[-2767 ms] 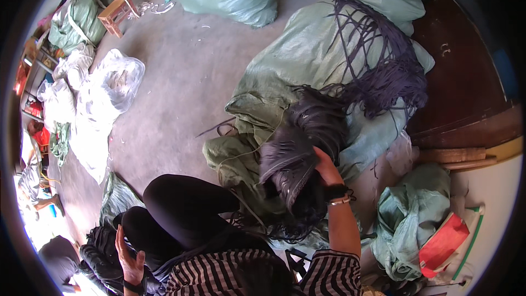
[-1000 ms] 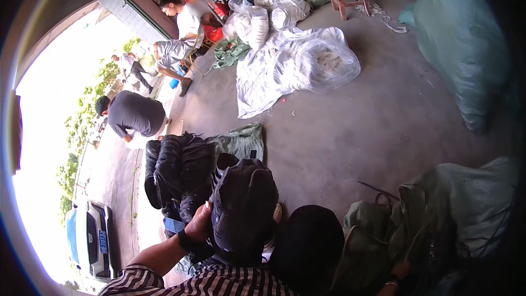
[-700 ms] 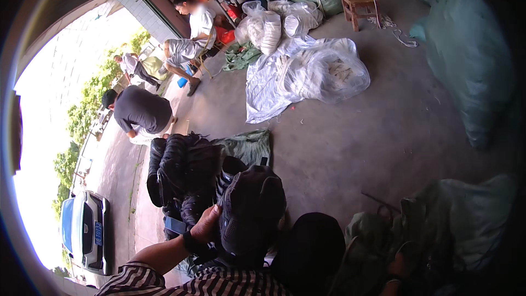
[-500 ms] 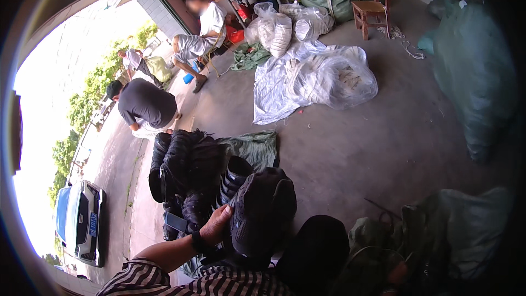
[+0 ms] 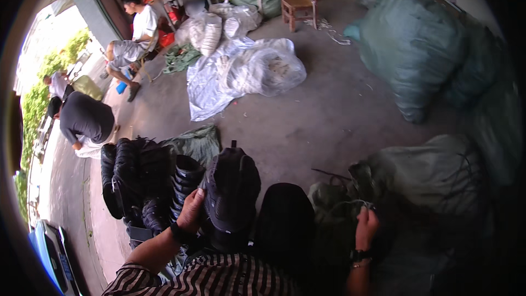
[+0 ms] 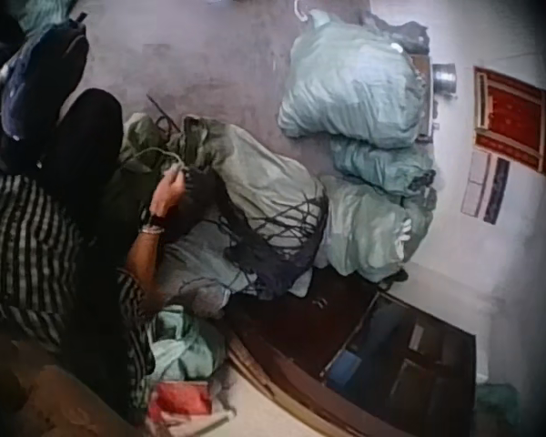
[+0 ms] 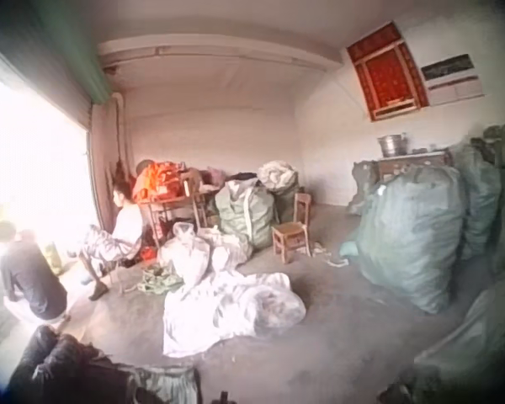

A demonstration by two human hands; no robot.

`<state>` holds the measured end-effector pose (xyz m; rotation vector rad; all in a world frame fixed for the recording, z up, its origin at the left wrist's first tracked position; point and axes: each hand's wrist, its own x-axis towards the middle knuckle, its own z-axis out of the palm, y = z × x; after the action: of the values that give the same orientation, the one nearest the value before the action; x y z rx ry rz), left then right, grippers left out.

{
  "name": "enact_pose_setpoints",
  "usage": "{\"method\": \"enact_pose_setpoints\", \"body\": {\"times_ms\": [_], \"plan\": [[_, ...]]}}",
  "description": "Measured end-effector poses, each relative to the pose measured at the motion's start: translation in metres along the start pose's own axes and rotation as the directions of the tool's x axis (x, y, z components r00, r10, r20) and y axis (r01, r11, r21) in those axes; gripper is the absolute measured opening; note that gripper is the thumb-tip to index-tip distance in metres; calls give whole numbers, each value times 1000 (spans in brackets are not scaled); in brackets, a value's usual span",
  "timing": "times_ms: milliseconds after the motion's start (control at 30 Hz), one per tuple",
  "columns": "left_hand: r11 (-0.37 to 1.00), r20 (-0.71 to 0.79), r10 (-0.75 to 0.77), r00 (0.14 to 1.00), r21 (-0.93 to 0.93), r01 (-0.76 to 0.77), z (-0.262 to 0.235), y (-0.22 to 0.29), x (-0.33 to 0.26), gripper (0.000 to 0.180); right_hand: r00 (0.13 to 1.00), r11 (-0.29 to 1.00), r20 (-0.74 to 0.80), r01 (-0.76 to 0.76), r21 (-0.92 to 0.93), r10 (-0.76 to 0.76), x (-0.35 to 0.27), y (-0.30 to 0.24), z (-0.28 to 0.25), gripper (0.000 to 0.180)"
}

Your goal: The recorder is threading laces into a black shoe.

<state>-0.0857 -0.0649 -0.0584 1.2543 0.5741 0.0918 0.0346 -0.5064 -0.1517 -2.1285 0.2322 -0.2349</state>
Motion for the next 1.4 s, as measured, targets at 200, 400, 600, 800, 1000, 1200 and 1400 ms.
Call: {"method": "enact_pose_setpoints", "body": {"times_ms": [200, 400, 600, 800, 1000, 1200, 1400], "plan": [[999, 116, -35, 993, 14, 33, 6, 4, 14, 70, 757, 721, 648, 403, -564, 84, -7, -49, 33, 29], [995, 212, -35, 977, 101, 14, 10, -1, 23, 67, 701, 941, 628, 245, 234, -339, 11, -157, 74, 30], [972, 137, -9, 991, 233, -24, 9, -17, 26, 92, 622, 874, 615, 373, 311, -484, 29, -208, 169, 35], [991, 214, -51, 975, -113, 77, 4, -24, 21, 71, 484, 983, 860, -1, 184, -161, 31, -217, 167, 29], [972, 206, -155, 966, -142, 187, -10, -19, 31, 48, 446, 921, 814, 75, 381, -373, 7, -234, 148, 27], [993, 338, 118, 934, -40, -111, -11, -57, 79, 45, 507, 901, 748, 176, 397, -429, 14, -225, 152, 36], [941, 401, 69, 914, 277, -193, -8, -43, 72, 47, 525, 936, 775, 200, 289, -351, 17, -222, 154, 32]]}}
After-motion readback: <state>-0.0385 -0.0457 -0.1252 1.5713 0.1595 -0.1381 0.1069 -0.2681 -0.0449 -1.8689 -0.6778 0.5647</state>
